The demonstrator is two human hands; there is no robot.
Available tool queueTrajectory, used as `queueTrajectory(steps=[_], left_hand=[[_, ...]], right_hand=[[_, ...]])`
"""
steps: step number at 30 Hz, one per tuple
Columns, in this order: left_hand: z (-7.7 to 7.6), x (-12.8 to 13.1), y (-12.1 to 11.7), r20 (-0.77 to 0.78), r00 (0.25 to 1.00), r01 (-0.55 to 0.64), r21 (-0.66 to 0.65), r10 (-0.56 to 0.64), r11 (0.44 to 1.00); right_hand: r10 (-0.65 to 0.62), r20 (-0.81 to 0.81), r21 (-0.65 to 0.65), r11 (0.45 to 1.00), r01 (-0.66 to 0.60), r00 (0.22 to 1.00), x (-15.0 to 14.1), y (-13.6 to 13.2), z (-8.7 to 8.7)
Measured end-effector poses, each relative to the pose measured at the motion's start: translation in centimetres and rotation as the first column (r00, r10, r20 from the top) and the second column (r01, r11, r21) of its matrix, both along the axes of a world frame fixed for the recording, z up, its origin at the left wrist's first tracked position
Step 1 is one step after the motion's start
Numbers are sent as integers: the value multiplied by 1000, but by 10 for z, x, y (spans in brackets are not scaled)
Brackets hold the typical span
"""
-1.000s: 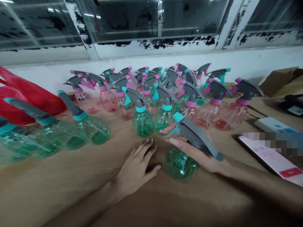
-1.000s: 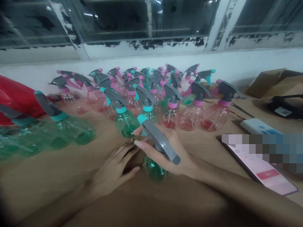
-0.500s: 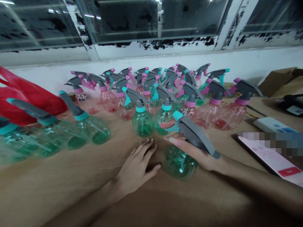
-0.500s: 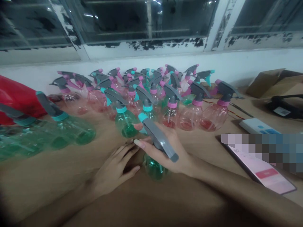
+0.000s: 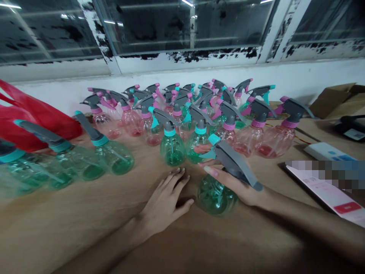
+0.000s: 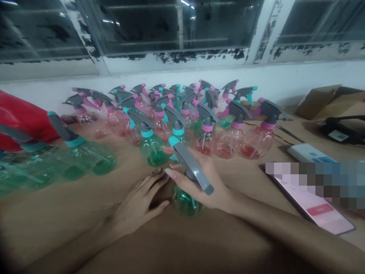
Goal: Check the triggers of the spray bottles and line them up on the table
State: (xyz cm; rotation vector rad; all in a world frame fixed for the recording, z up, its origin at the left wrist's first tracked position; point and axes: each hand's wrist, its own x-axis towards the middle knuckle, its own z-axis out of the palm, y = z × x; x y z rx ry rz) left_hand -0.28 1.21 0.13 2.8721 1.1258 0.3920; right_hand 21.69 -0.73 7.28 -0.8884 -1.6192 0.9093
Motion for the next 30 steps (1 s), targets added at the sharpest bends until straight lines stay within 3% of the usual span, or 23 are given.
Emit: queueTrajectory(steps=[10, 15, 23, 30], left_hand=[[-1, 0, 0, 29, 1000, 6, -4, -6, 1000], [5, 2, -3, 70, 997, 18, -64, -13, 998], [15, 4, -25, 334, 942, 120, -212, -44, 970], [21, -18, -43, 498, 856, -65, -160, 138, 985]], right_hand=[[-9, 97, 71, 997, 2, 995, -1, 0, 2], [-76, 131, 122, 991, 60, 988, -1, 0, 1], [-121, 95, 212, 972, 98, 988, -18, 3, -1], [-97, -16, 372, 923, 96, 995, -72, 15, -3]])
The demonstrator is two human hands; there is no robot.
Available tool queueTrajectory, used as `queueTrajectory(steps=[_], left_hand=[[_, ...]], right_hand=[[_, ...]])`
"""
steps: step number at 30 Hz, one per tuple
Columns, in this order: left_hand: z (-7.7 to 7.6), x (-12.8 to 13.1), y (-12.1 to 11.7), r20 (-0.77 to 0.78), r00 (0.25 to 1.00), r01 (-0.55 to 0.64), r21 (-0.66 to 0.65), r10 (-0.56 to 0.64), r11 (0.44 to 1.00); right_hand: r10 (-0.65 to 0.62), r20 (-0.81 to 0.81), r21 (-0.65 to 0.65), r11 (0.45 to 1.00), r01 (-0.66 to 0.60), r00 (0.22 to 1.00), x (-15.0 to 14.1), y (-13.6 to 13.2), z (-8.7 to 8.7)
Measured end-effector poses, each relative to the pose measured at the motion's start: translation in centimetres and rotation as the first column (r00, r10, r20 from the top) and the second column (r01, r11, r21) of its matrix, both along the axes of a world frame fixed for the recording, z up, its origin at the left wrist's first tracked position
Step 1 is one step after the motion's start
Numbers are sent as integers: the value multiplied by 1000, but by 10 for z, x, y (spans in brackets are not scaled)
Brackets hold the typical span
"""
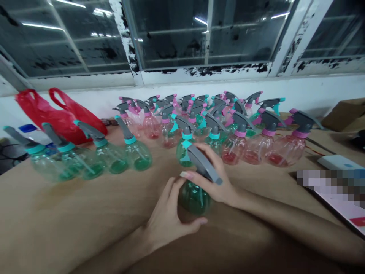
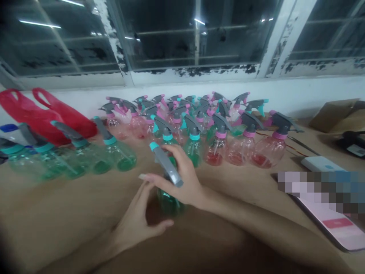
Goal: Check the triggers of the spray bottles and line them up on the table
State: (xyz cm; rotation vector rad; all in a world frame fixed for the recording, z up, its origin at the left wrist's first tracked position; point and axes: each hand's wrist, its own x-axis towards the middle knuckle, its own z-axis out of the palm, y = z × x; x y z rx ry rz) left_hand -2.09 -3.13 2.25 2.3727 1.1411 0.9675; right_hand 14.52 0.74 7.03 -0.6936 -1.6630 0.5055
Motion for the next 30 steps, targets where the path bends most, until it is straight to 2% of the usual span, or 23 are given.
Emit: queueTrajectory(steps=[4, 7, 12, 15, 18, 20, 21, 26, 30], left_hand=[[6, -23, -1, -37, 976, -213, 80, 217, 974], [7, -43, 5, -84, 941, -308, 183, 327, 934], [15, -65, 30, -119, 913, -332, 337, 389, 881], [23, -66, 46, -183, 866, -354, 434, 465, 829], [31, -62, 58, -320, 751, -354, 543, 578, 761], [35, -59, 63, -376, 695, -340, 579, 613, 741], [37, -57, 65, -393, 680, -333, 586, 619, 739], [42, -55, 76, -418, 694, -308, 563, 586, 767], [44, -56, 87, -410, 724, -303, 534, 555, 790]], right_hand=[[16, -59, 60, 998, -12, 998, -37, 12, 0], [22, -41, 162, 987, -15, 999, -53, 20, 1], [-80, 100, 352, 935, 40, 992, -40, 25, 9], [-285, 132, 428, 880, 205, 949, -21, 32, 19], [-504, 221, 502, 793, 346, 835, -8, 44, 31], [-634, 292, 574, 715, 399, 716, -3, 52, 40], [-676, 335, 593, 693, 411, 657, -2, 55, 45], [-730, 521, 598, 682, 421, 443, -4, 69, 60], [-723, 604, 611, 690, 388, 335, -8, 80, 61]])
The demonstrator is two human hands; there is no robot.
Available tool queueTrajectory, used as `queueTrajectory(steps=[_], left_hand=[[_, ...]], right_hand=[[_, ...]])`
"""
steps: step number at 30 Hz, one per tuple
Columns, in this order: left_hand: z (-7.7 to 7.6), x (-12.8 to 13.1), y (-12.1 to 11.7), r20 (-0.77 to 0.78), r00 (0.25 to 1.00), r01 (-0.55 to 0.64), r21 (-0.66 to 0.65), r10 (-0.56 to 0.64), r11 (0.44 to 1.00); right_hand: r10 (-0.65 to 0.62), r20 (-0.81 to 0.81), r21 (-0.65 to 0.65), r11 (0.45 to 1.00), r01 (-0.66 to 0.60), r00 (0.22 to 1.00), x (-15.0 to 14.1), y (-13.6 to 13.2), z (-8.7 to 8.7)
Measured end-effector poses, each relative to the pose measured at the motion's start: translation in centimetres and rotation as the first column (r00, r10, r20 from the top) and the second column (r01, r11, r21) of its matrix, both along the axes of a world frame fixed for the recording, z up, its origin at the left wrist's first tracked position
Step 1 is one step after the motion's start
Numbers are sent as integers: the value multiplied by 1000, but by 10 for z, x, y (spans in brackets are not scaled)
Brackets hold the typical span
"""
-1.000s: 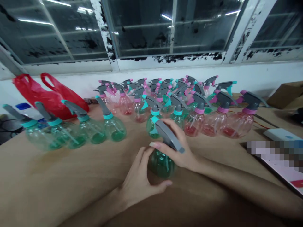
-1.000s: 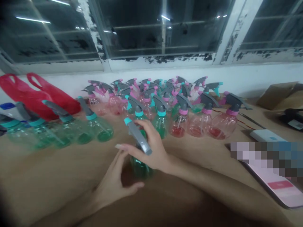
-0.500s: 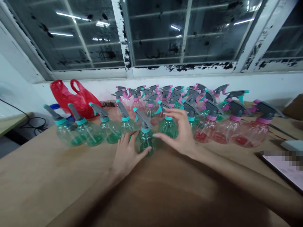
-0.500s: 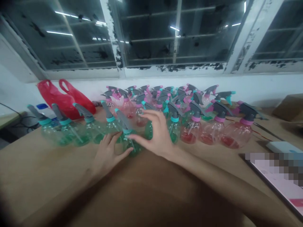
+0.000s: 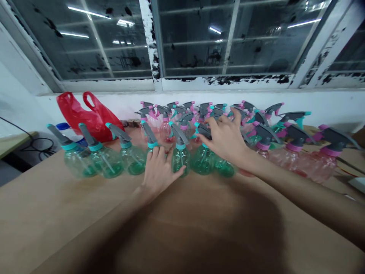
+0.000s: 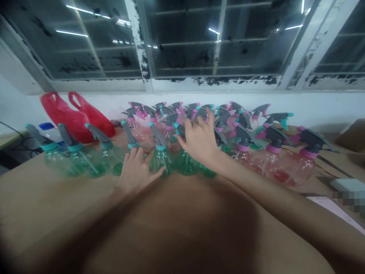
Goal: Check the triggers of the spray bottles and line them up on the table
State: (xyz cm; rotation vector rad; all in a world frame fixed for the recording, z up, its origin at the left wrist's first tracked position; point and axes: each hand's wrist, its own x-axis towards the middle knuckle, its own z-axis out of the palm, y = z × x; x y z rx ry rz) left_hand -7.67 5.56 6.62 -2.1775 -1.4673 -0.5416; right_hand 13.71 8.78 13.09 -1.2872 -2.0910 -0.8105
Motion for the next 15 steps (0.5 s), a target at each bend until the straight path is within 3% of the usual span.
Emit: queueTrajectory(steps=[5, 9, 12, 15], left_hand=[[1, 0, 9, 16, 1000, 10, -14, -10, 1000], [3, 1, -1, 38, 999, 25, 47, -27, 999], [4, 7, -23, 106, 980, 164, 71, -171, 984], [0, 18, -47, 253, 914, 330, -3, -318, 944]], right_hand=[[15, 48, -30, 999, -14, 999, -2, 11, -3], [22, 44, -44, 999, -20, 999, 0, 13, -3], [73, 0, -56, 996, -73, 997, 1, 9, -2], [117, -24, -74, 990, -119, 993, 3, -2, -1]])
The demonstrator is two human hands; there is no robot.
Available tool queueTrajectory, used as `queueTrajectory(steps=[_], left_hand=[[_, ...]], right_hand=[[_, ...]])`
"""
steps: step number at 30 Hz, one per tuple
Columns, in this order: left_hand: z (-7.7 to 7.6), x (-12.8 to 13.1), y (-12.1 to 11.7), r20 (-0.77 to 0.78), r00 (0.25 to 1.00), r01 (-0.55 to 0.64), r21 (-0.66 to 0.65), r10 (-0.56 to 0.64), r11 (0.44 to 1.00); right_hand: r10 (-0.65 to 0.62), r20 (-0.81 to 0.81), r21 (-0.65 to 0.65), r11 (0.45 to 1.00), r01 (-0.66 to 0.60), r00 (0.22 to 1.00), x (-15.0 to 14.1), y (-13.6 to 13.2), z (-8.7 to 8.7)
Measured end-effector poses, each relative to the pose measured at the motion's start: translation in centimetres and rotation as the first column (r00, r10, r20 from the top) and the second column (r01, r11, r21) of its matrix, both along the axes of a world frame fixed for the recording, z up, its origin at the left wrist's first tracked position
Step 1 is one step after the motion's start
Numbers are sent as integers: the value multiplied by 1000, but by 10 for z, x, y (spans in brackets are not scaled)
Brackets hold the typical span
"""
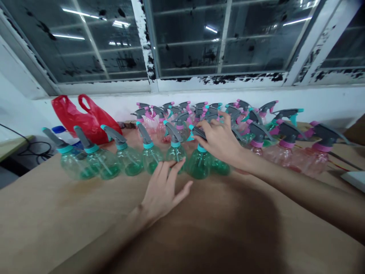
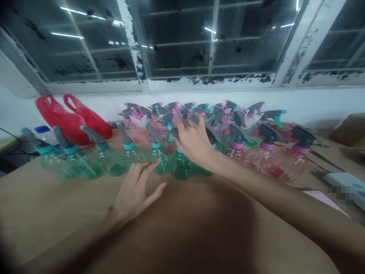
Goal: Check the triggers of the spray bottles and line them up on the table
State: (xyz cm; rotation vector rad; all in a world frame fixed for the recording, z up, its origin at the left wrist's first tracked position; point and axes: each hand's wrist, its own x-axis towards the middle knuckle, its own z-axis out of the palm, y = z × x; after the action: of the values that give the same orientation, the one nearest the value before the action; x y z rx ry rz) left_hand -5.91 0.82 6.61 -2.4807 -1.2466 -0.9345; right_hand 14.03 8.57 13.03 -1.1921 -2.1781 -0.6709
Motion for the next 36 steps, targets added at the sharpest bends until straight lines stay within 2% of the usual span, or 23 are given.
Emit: queueTrajectory(steps=[2, 5, 8, 12, 14, 17, 20, 22, 25, 29, 32, 36], left_hand=[[-6, 9, -11, 118, 993, 35, -128, -20, 991], [-16, 24, -20, 274, 961, 54, -275, 25, 960], [-24, 39, -26, 304, 952, 100, -360, 16, 928], [-32, 56, -40, 298, 951, 207, -405, -86, 891], [-35, 61, -47, 303, 946, 243, -415, -119, 877], [-38, 63, -53, 322, 934, 291, -428, -156, 856], [-41, 65, -51, 350, 916, 345, -435, -197, 832], [-43, 69, -49, 369, 901, 387, -443, -229, 809], [-47, 81, -44, 379, 882, 436, -439, -278, 785], [-48, 100, -36, 376, 865, 481, -427, -333, 766], [-46, 109, -29, 403, 849, 504, -423, -342, 753], [-44, 112, -20, 402, 839, 526, -430, -366, 733]], right_hand=[[2, 5, -5, 1000, -2, 1000, 2, -12, 1], [22, -5, -15, 1000, -22, 1000, 7, -36, 1], [86, -76, -70, 993, -91, 993, 14, -64, 0], [117, -259, -226, 958, -178, 959, 30, -100, -2], [90, -375, -386, 890, -244, 923, 42, -114, -4], [90, -527, -583, 685, -437, 845, 62, -126, -13], [130, -624, -583, 580, -570, 770, 77, -126, -31], [127, -679, -565, 539, -625, 723, 82, -121, -45], [113, -767, -497, 518, -696, 632, 82, -111, -56], [115, -852, -402, 482, -778, 511, 78, -104, -50], [99, -880, -355, 510, -783, 464, 78, -103, -42], [103, -877, -343, 552, -760, 470, 81, -100, -43]])
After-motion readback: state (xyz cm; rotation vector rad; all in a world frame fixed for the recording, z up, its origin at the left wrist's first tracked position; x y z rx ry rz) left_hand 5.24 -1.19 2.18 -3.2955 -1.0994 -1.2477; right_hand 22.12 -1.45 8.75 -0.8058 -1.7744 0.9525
